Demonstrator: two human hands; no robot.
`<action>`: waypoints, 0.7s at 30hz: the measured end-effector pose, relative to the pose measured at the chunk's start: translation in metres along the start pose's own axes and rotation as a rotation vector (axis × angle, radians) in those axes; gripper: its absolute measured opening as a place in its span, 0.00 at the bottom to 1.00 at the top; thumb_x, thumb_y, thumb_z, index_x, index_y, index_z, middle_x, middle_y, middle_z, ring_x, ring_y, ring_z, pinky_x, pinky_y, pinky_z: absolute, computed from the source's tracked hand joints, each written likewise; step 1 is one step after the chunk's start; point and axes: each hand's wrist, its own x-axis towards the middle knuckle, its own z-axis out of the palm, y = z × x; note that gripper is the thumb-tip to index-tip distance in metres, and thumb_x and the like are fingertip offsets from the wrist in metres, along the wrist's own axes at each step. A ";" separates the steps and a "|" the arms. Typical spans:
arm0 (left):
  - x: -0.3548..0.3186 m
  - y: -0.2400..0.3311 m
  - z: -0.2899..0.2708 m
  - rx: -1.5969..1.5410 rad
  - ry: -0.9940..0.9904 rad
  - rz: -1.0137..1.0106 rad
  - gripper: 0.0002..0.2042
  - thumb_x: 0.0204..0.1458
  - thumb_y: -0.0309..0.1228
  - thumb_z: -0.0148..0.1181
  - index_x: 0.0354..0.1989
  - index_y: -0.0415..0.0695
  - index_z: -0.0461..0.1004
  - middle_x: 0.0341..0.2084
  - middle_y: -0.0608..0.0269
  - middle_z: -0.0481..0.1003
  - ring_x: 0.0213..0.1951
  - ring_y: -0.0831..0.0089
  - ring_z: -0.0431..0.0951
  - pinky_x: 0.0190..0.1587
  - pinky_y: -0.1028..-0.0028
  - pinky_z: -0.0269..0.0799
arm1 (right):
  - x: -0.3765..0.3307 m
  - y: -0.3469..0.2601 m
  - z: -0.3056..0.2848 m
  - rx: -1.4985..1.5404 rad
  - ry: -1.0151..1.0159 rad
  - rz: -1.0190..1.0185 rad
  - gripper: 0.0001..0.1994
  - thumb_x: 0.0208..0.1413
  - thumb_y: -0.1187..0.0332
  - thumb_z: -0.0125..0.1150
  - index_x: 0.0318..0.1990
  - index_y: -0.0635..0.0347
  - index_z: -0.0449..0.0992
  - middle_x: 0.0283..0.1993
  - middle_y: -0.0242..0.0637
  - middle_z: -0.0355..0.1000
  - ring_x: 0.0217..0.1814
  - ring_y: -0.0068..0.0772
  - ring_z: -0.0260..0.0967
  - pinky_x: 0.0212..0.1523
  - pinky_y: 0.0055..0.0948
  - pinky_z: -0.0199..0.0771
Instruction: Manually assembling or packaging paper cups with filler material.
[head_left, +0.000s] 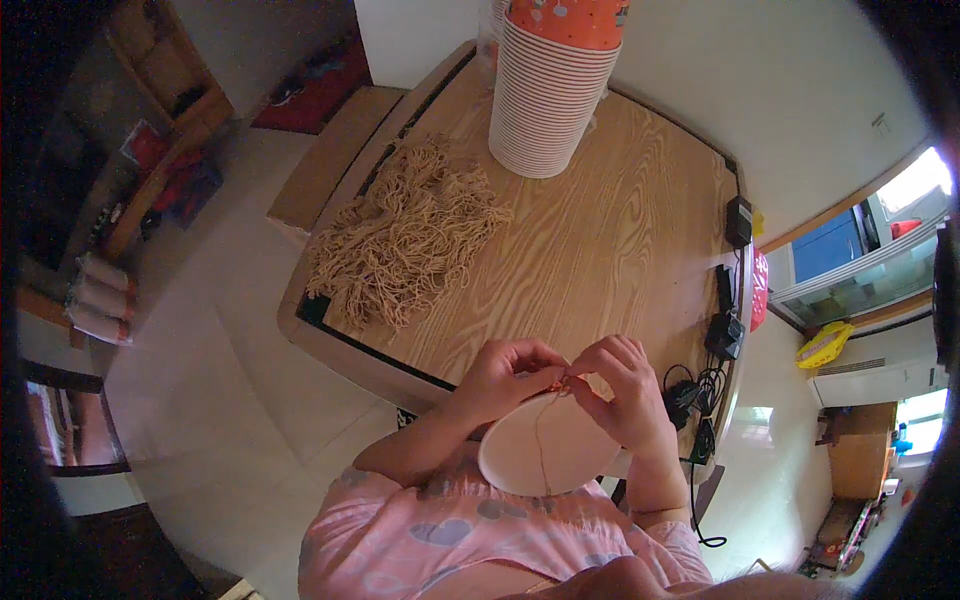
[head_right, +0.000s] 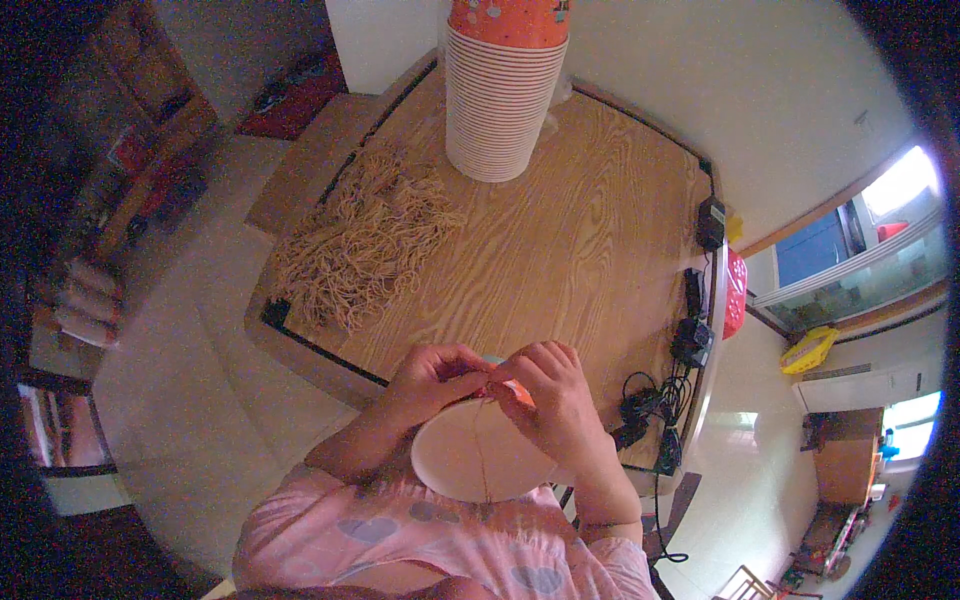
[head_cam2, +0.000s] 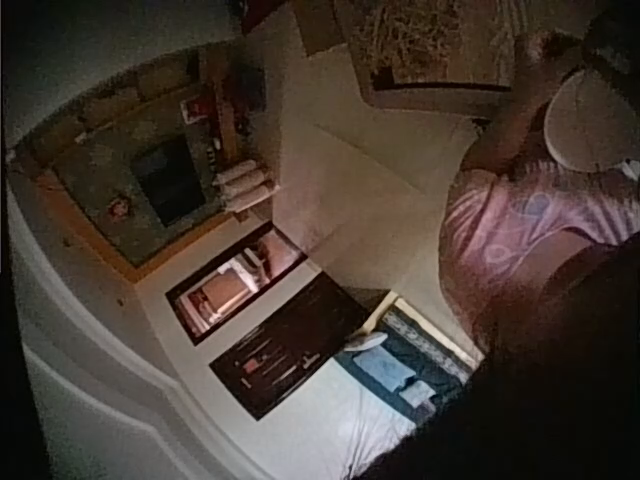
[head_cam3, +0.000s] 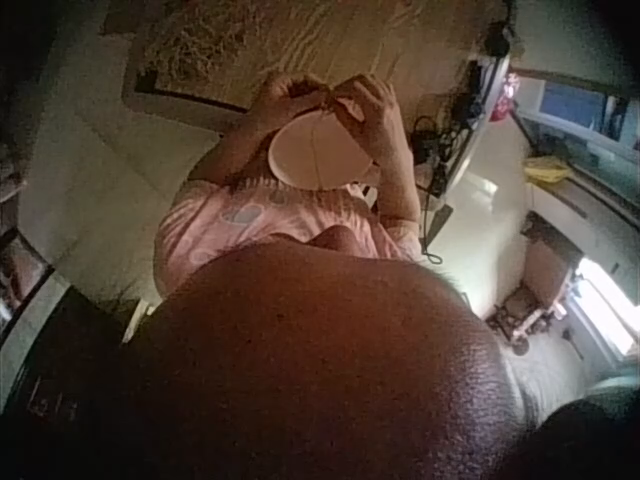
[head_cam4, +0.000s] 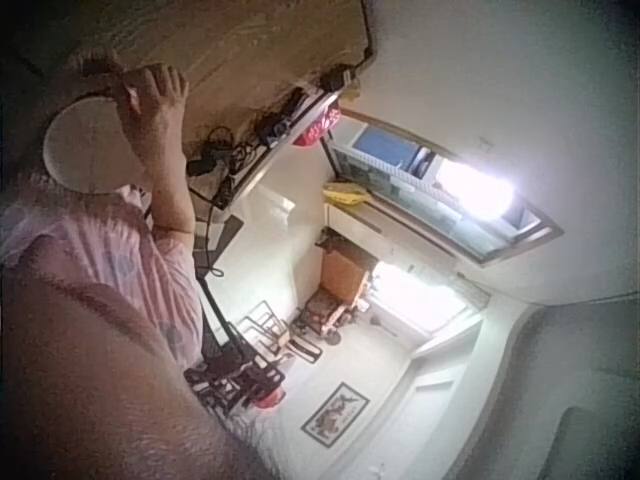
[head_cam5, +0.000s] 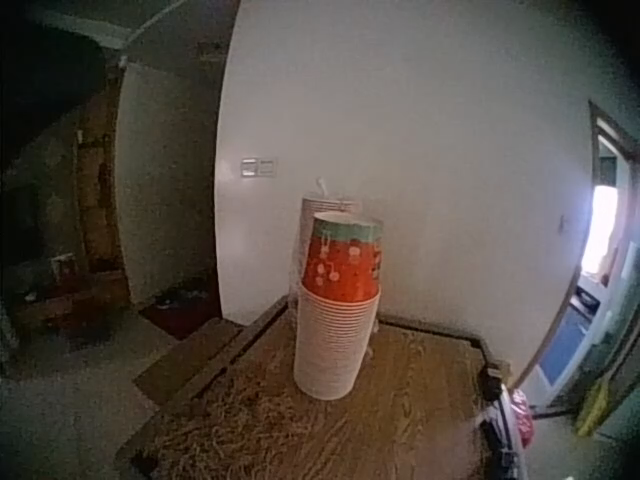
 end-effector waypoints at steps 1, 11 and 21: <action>0.000 -0.001 0.000 -0.022 0.005 -0.001 0.06 0.50 0.26 0.57 0.34 0.37 0.74 0.26 0.66 0.75 0.29 0.83 0.74 0.31 0.83 0.71 | 0.000 0.000 0.000 0.001 0.000 0.000 0.09 0.35 0.76 0.63 0.28 0.58 0.71 0.30 0.35 0.69 0.34 0.37 0.66 0.39 0.32 0.63; 0.000 0.004 -0.005 -0.138 -0.023 0.004 0.06 0.51 0.26 0.55 0.35 0.37 0.70 0.29 0.63 0.76 0.30 0.81 0.75 0.34 0.81 0.72 | -0.003 0.007 0.003 0.213 -0.001 0.117 0.07 0.37 0.81 0.62 0.26 0.62 0.71 0.27 0.36 0.69 0.31 0.36 0.68 0.33 0.28 0.67; -0.002 0.006 -0.003 -0.130 0.003 0.033 0.04 0.53 0.25 0.52 0.35 0.37 0.70 0.30 0.63 0.75 0.30 0.82 0.74 0.35 0.81 0.72 | -0.008 0.004 0.004 0.203 -0.005 0.122 0.06 0.40 0.76 0.62 0.28 0.57 0.74 0.29 0.33 0.70 0.35 0.37 0.67 0.40 0.31 0.64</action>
